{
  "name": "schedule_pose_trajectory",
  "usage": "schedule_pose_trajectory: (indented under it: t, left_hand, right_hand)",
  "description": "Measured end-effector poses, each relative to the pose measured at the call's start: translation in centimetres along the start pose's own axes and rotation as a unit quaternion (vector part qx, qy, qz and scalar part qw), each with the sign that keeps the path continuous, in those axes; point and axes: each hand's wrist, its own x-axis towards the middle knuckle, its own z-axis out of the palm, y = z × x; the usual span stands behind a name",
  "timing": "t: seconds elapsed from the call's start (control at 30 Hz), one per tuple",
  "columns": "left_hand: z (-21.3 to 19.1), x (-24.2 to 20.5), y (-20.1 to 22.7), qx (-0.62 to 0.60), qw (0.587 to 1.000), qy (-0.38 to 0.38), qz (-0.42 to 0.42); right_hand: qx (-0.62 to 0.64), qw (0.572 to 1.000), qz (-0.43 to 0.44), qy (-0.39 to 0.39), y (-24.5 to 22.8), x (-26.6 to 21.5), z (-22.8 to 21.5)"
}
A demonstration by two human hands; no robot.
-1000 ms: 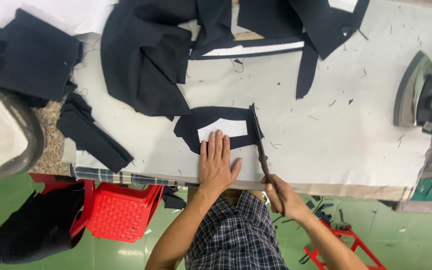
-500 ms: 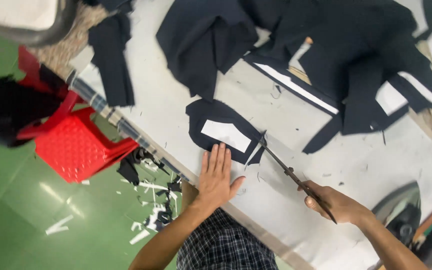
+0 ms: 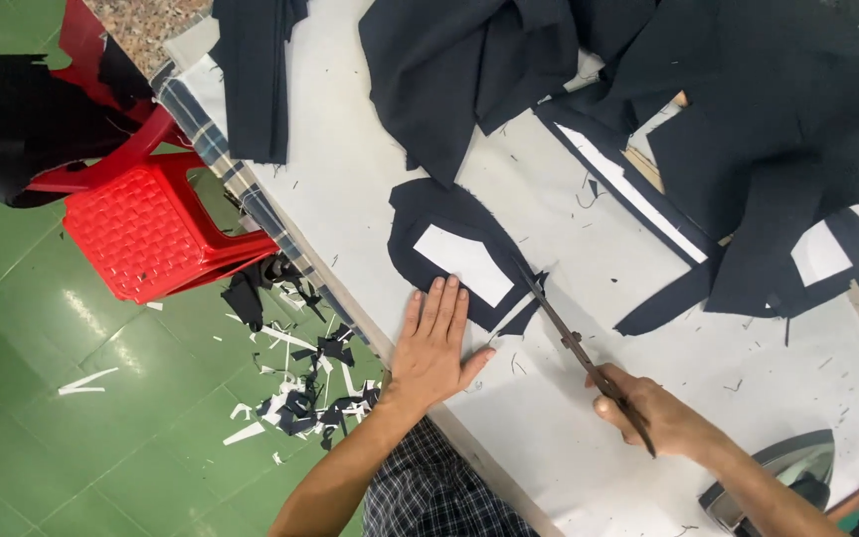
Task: The person lays out black fabric pieces on a white work table and uses shears to cut them into specific shapes. They handle white paper templates, placing them on the fabric to guide the cutting process and then removing them after the cuts are made.
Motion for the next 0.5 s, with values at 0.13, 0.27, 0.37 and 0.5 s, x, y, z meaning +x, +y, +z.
schedule_pose_trajectory:
  t: [0.13, 0.27, 0.37, 0.5]
  left_hand:
    - [0.0, 0.0, 0.0, -0.001, 1.0, -0.007, 0.001]
    - [0.4, -0.1, -0.1, -0.009, 1.0, 0.0, -0.001]
    - [0.1, 0.0, -0.3, -0.011, 1.0, 0.015, 0.002]
    - [0.2, -0.1, -0.3, -0.027, 0.999, 0.031, 0.0]
  right_hand:
    - [-0.116, 0.99, 0.064, -0.047, -4.3, 0.3, -0.7]
    - [-0.141, 0.989, 0.01, 0.032, -4.5, 2.2, 0.1]
    - [-0.141, 0.989, 0.016, 0.03, -4.5, 2.1, -1.5]
    - [-0.27, 0.96, 0.055, -0.046, -6.7, 1.7, -6.5]
